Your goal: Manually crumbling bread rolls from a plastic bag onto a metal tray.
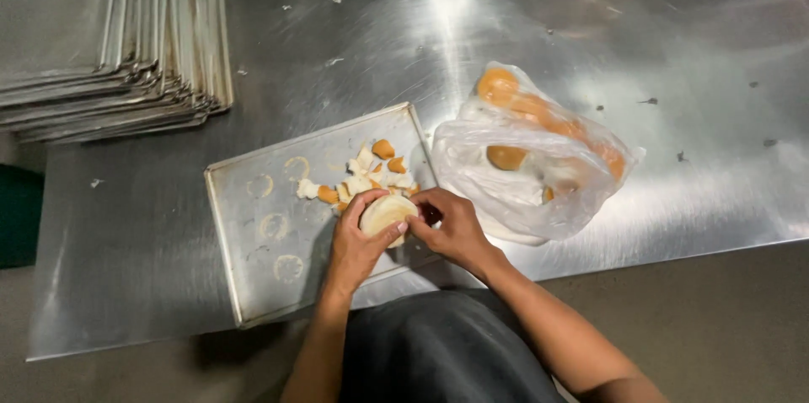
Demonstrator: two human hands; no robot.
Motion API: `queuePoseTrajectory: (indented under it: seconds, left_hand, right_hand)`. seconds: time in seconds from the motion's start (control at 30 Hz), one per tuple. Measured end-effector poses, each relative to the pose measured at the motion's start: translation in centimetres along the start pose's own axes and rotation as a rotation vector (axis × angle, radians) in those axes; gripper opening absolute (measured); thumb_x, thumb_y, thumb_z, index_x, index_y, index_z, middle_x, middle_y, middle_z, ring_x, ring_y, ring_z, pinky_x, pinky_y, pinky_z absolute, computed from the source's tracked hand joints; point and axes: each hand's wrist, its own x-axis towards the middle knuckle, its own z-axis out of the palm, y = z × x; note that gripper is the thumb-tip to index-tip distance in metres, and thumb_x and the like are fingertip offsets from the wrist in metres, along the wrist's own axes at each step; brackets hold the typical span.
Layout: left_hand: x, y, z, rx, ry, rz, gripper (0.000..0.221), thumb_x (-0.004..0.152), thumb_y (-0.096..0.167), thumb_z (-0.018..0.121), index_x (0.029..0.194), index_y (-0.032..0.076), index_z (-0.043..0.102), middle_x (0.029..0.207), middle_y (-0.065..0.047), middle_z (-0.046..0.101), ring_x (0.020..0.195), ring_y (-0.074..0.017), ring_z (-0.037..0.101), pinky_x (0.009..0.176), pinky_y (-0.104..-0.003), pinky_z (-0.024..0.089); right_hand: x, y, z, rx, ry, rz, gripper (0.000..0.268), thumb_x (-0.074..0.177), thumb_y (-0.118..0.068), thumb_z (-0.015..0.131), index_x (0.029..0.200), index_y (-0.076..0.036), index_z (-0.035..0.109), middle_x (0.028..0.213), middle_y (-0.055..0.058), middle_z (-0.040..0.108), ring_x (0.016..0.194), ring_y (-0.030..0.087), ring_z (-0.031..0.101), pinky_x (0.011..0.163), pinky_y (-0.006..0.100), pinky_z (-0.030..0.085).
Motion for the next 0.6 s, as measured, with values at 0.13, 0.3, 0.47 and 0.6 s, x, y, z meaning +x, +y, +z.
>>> queuePoseTrajectory:
  seconds: [0.13,0.3,0.47,0.6]
  left_hand:
    - [-0.5,-1.9,-3.1,-0.088,0.055,-0.133,0.05,0.079,0.012,0.084,0.123,0.004,0.063,0.11,-0.007,0.072,0.101,-0.0155,0.068,0.089,-0.03,0.056]
    - [-1.8,-5.5,-7.0,-0.433,0.155,-0.229,0.045,0.081,0.006,0.082,0.122,0.005,0.064,0.111,-0.005,0.07,0.103,-0.0142,0.066,0.09,-0.03,0.056]
    - [-1.7,-7.2,-10.2,-0.388,0.164,-0.203,0.049,0.077,0.001,0.081,0.121,0.006,0.062,0.112,-0.004,0.069,0.105,-0.0147,0.066,0.092,-0.029,0.054]
    - [-0.5,-7.3,-11.9,-0.132,0.095,-0.192,0.048,0.075,-0.003,0.077,0.12,0.006,0.065,0.111,-0.005,0.072,0.102,-0.0146,0.068,0.09,-0.028,0.054]
  right_hand:
    - [1.8,1.5,5.1,-0.141,0.026,-0.218,0.02,0.085,-0.007,0.074,0.103,0.0,0.073,0.089,0.009,0.071,0.075,0.016,0.068,0.068,0.029,0.057]
    - [4.9,7.9,10.2,0.394,-0.021,0.276,0.016,0.091,-0.004,0.068,0.103,0.003,0.076,0.083,0.016,0.07,0.068,0.019,0.065,0.062,0.032,0.054]
    - [4.9,4.6,11.8,0.035,0.117,-0.159,0.029,0.083,0.001,0.065,0.109,-0.002,0.076,0.102,0.015,0.074,0.087,0.022,0.071,0.074,0.031,0.058]
    - [4.1,-2.6,12.9,-0.019,0.006,-0.127,0.034,0.08,-0.001,0.065,0.113,-0.004,0.075,0.102,0.014,0.073,0.082,0.021,0.073,0.069,0.03,0.059]
